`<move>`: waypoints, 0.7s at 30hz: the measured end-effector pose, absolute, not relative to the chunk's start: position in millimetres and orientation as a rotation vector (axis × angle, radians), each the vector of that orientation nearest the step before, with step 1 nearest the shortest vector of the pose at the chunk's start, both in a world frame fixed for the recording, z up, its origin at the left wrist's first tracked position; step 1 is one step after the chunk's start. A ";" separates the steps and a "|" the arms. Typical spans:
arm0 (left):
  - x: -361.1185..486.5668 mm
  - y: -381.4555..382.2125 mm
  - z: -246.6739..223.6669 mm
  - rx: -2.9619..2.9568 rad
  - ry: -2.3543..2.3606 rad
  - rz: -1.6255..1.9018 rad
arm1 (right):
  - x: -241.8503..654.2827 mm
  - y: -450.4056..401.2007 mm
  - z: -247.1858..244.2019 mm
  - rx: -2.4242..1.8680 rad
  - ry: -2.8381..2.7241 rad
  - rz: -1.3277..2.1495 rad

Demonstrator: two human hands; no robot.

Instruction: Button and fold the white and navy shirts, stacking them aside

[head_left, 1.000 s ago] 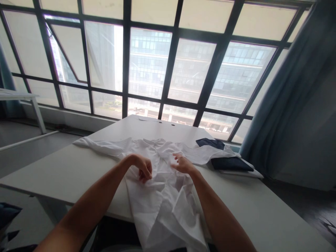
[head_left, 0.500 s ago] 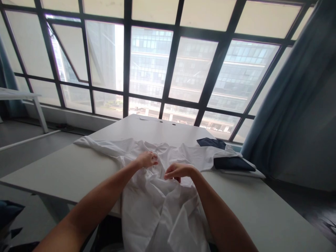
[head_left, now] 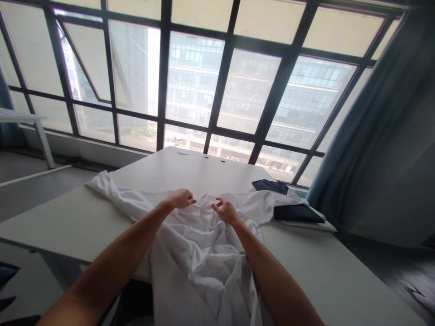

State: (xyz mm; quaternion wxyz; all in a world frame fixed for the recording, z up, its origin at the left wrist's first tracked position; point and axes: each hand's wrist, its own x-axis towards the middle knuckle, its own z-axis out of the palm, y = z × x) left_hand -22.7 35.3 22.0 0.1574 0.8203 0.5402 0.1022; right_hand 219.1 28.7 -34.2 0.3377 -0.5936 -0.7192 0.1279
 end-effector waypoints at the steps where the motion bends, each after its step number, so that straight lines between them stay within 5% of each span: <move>1: -29.3 40.8 22.4 2.345 1.748 0.291 | 216.3 29.7 -36.3 -1.552 -1.875 0.359; 12: -29.6 52.9 7.4 2.337 1.830 0.116 | 215.3 40.2 -54.3 -1.460 -1.937 0.384; 21: -2.5 33.0 13.8 2.376 1.444 0.951 | 219.7 38.7 -33.5 -1.359 -1.499 0.576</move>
